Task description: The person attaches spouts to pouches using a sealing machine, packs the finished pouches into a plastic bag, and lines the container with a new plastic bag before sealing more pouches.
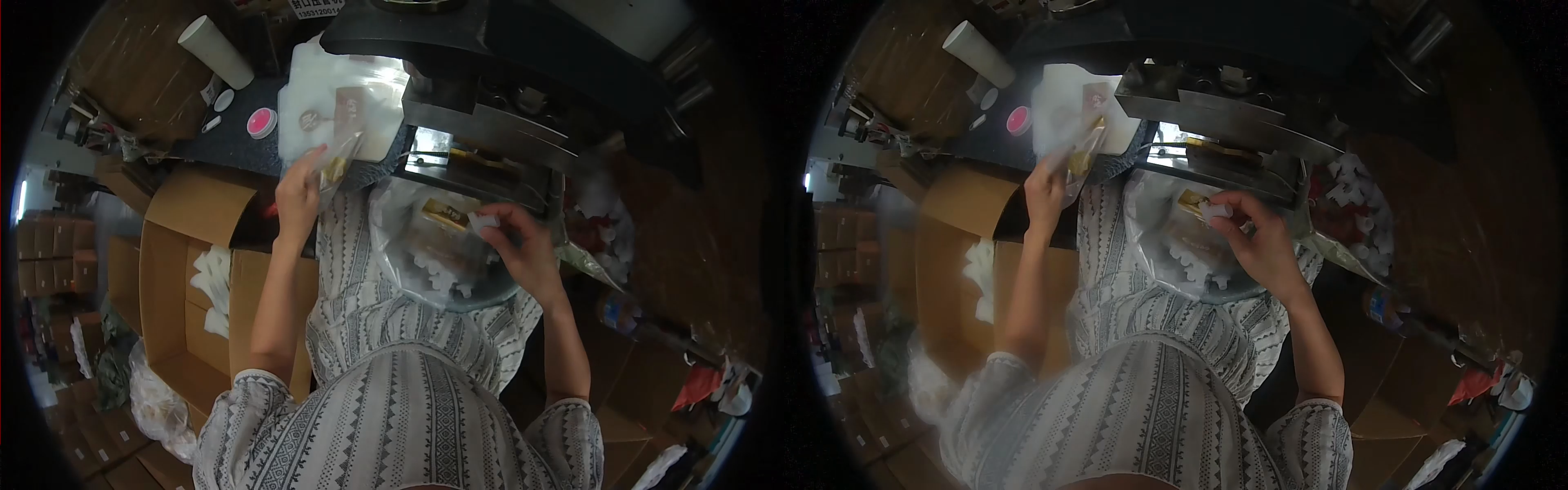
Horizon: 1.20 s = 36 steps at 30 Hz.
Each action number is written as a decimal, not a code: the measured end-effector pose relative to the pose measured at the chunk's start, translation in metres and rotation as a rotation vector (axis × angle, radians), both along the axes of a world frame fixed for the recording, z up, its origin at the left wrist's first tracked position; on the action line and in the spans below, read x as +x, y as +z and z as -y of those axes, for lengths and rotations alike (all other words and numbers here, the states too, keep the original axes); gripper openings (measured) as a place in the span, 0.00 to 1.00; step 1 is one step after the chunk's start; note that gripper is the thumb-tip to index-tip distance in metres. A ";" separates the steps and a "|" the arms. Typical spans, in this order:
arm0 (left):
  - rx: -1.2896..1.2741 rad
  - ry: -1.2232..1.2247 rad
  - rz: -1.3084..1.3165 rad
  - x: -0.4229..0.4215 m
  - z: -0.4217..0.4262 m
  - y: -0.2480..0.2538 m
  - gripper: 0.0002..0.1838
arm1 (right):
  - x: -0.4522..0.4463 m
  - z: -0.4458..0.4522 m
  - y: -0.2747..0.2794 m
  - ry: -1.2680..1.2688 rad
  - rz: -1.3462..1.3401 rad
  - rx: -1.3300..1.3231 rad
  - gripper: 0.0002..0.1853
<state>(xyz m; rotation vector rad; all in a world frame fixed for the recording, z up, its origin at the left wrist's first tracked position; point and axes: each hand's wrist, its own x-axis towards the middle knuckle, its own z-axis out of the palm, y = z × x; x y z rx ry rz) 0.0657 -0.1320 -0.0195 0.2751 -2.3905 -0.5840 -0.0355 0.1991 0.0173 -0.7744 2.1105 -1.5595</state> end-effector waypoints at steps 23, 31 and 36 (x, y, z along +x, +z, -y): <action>0.042 0.050 0.175 0.018 -0.077 0.016 0.10 | 0.005 0.014 0.031 -0.022 -0.167 0.022 0.12; -0.025 -0.254 0.012 0.016 -0.111 0.038 0.06 | 0.001 0.019 0.050 0.099 -0.703 0.055 0.12; 0.109 -0.438 0.187 0.013 -0.128 0.024 0.04 | -0.003 0.004 0.046 0.143 -0.500 0.128 0.08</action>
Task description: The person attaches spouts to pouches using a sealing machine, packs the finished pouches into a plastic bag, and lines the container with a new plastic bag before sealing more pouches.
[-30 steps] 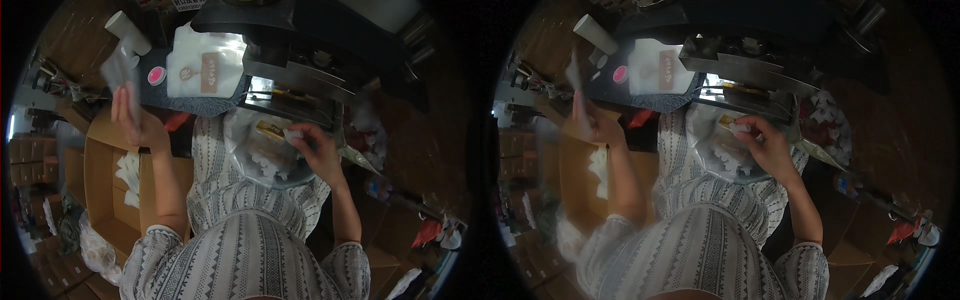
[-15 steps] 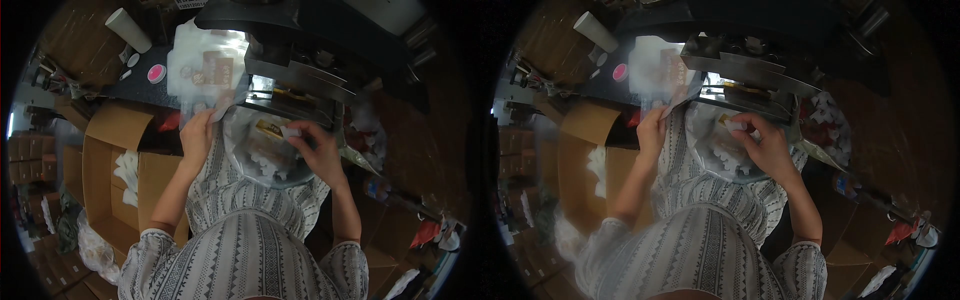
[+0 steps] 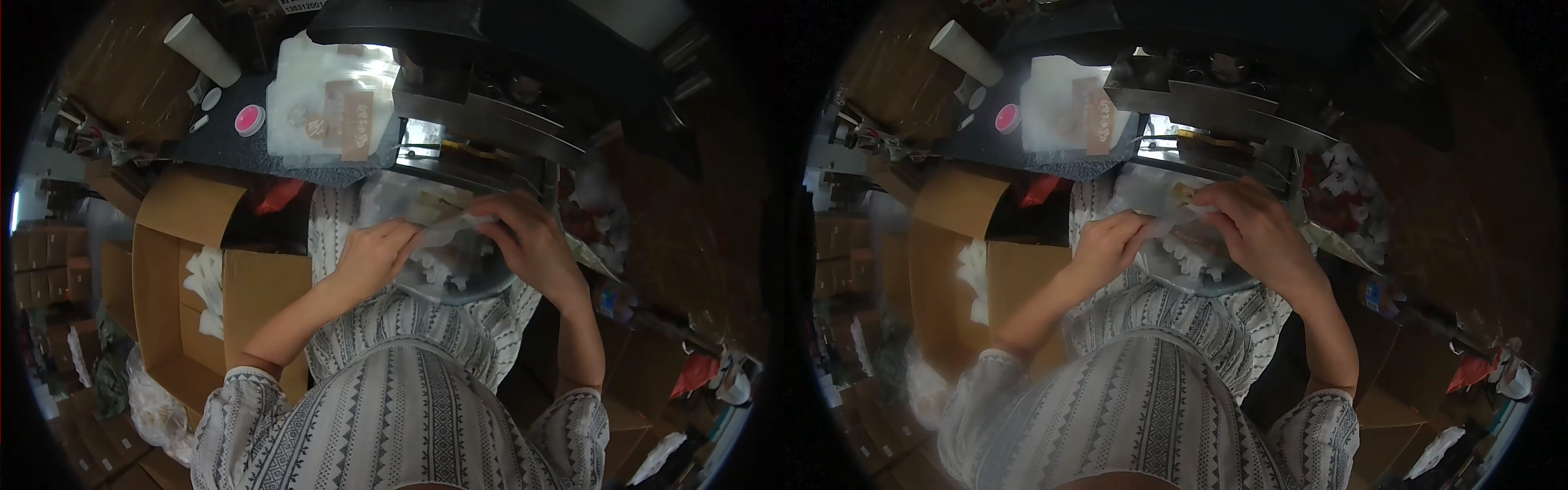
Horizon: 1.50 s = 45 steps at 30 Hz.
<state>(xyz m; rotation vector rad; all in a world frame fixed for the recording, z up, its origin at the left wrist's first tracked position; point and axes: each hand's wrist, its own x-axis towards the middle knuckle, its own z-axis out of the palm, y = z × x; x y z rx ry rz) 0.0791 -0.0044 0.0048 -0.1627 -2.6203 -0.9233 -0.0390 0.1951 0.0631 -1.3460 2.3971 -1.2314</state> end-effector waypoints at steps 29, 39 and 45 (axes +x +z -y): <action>1.072 0.098 0.617 -0.076 -0.020 -0.001 0.15 | -0.021 -0.058 -0.009 -0.516 -0.151 0.270 0.19; -0.474 0.386 0.012 -0.031 0.075 -0.031 0.29 | -0.056 -0.085 -0.055 -0.610 -0.165 0.311 0.14; -0.154 0.476 -0.029 0.000 0.057 -0.005 0.08 | -0.010 -0.029 0.012 -0.311 0.065 0.048 0.11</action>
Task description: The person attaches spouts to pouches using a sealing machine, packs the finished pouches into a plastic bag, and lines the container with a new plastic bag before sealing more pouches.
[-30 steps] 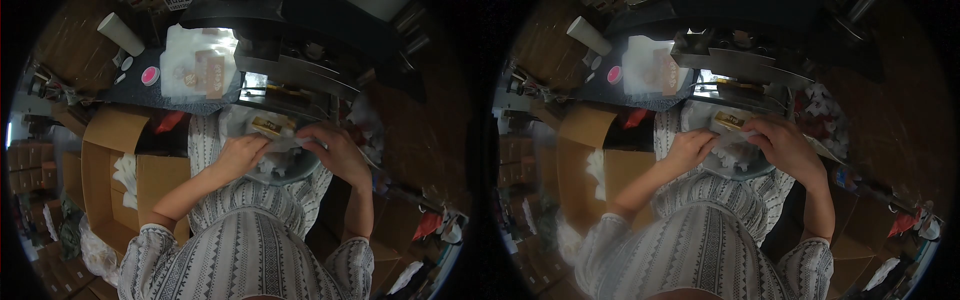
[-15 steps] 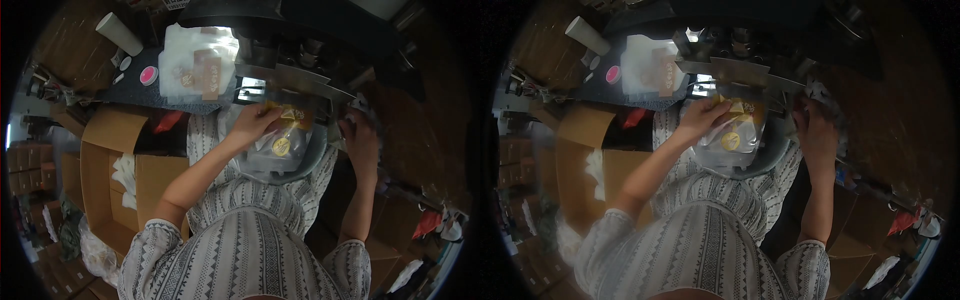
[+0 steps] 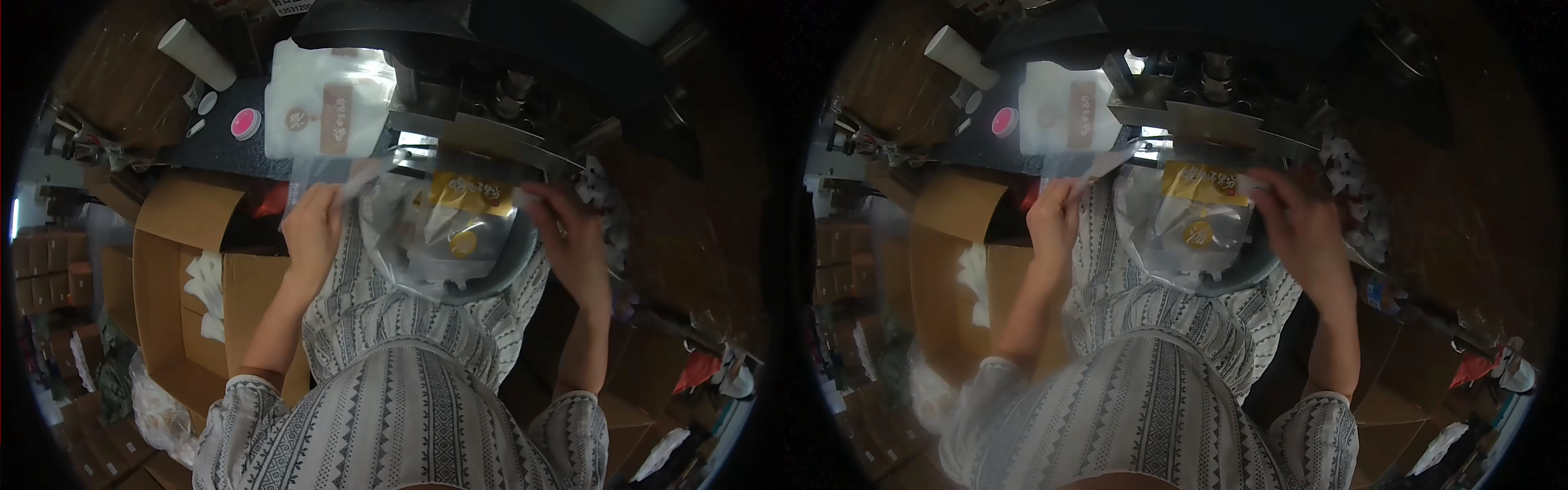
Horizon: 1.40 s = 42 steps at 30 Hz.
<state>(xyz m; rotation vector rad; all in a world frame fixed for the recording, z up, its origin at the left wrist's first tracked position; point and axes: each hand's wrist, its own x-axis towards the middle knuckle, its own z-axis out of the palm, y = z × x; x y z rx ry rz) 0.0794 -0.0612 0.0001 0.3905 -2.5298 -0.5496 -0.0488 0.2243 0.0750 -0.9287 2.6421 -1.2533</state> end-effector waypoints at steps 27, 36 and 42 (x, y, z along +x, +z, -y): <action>0.175 -0.124 0.073 -0.062 0.012 0.002 0.27 | -0.040 -0.052 -0.058 -0.477 -0.099 0.654 0.18; -0.098 0.028 0.204 -0.009 0.023 -0.010 0.08 | -0.038 -0.060 -0.057 -0.378 -0.177 0.504 0.14; 0.009 -0.077 -0.056 0.005 -0.019 0.017 0.07 | 0.013 0.013 0.003 0.035 -0.006 -0.058 0.09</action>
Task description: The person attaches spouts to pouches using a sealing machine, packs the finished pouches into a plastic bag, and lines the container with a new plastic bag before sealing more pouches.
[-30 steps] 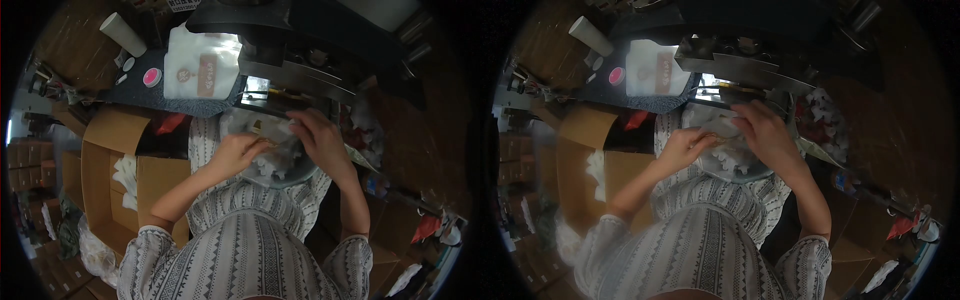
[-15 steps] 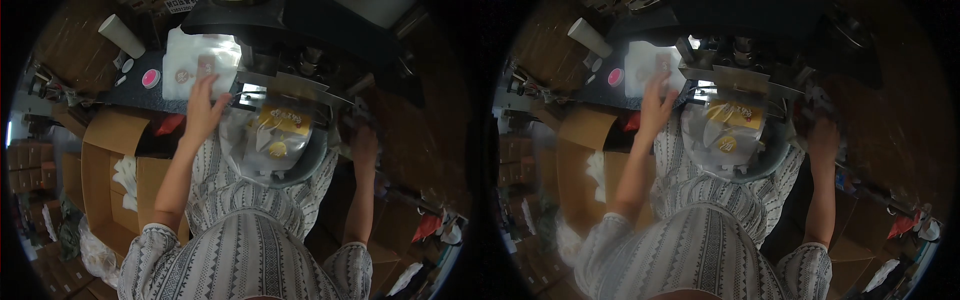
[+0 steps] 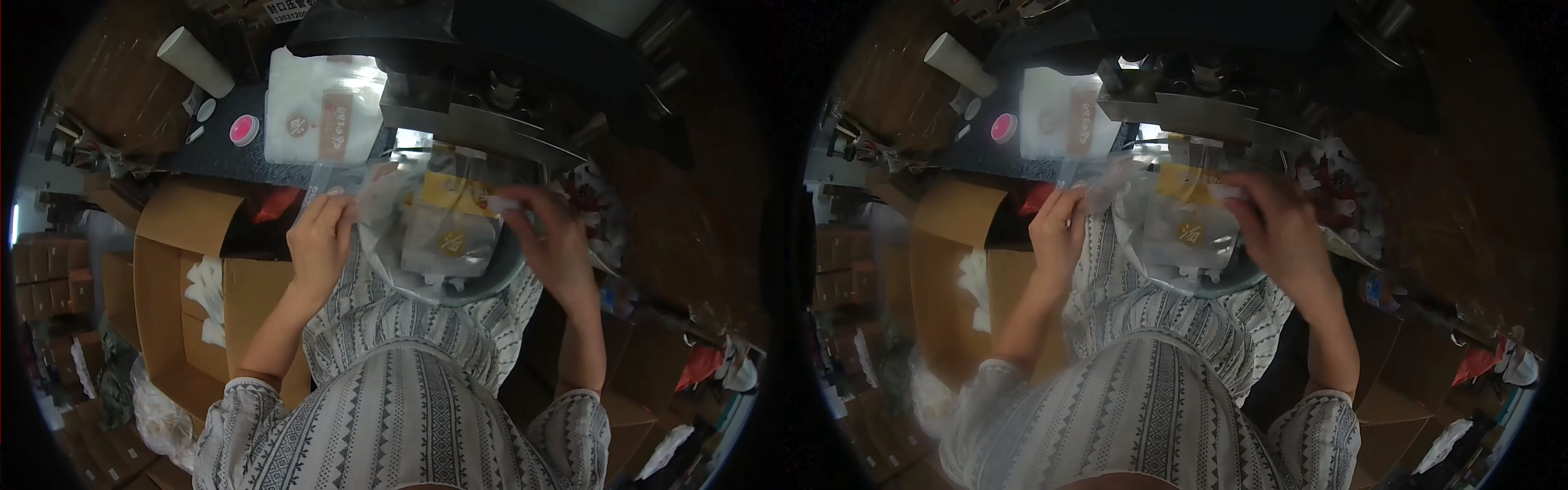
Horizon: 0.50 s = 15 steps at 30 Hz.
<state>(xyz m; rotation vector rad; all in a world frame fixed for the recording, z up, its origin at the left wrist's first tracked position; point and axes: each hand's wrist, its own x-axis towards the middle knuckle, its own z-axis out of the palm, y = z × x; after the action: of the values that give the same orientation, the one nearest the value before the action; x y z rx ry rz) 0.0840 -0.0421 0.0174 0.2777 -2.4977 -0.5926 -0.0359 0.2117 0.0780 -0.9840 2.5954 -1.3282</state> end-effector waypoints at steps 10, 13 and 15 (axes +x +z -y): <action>0.542 -0.389 0.335 -0.015 -0.040 0.000 0.07 | -0.004 0.021 -0.012 0.093 0.145 -0.035 0.16; 0.916 -0.347 0.534 -0.049 -0.043 -0.006 0.12 | -0.014 0.006 -0.021 -0.050 -0.002 -0.061 0.17; 0.973 -0.328 0.595 -0.068 -0.042 -0.015 0.14 | -0.016 -0.011 -0.019 -0.045 -0.017 -0.009 0.17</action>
<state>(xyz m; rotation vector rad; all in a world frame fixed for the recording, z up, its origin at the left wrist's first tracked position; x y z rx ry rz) 0.0159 -0.0001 0.0019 0.4426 -2.5870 -2.1105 -0.0517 0.2223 0.0595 -0.9480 2.6420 -1.3484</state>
